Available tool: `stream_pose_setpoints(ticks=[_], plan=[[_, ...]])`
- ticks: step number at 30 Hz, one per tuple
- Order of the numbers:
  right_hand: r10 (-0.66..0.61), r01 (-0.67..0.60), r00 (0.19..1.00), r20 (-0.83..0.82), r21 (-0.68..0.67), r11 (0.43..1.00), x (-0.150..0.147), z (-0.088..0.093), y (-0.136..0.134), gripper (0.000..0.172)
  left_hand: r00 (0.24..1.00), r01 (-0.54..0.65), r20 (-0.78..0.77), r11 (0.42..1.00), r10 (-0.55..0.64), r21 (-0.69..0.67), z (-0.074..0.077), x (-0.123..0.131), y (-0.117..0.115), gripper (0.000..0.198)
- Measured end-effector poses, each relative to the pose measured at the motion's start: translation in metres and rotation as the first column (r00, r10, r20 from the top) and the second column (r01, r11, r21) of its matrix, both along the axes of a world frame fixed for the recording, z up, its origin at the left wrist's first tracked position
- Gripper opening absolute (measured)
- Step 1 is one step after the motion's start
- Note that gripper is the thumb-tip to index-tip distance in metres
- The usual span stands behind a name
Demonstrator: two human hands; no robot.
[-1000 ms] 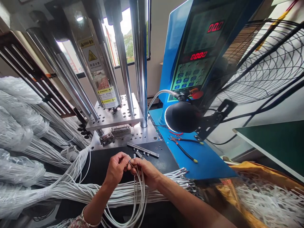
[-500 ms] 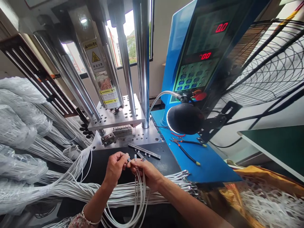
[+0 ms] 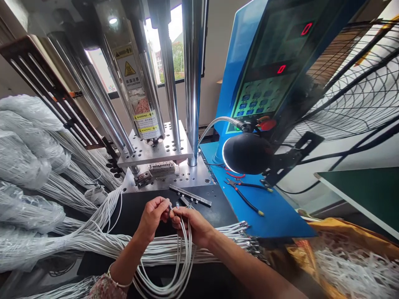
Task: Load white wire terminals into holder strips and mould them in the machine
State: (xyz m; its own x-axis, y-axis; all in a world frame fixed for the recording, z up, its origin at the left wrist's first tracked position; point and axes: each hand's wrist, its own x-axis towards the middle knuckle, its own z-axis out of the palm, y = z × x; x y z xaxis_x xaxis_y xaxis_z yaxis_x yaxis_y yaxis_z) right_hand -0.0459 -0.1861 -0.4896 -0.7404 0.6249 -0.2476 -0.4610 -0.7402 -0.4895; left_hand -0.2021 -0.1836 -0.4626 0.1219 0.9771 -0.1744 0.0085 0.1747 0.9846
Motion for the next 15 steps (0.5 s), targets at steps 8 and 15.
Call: stream_pose_setpoints(ticks=[8,15], plan=[[-0.04,0.04,0.999,0.018,0.026,0.999,0.0,0.002,0.0,0.026,1.0,-0.024,0.016,1.0,0.024,0.011,0.004,0.004,-0.005,0.036],[-0.456,0.364,0.86,0.229,0.352,0.862,-0.004,0.033,0.004,0.039,0.959,0.226,0.218,0.954,-0.182,-0.198,0.004,0.024,-0.054,0.051]])
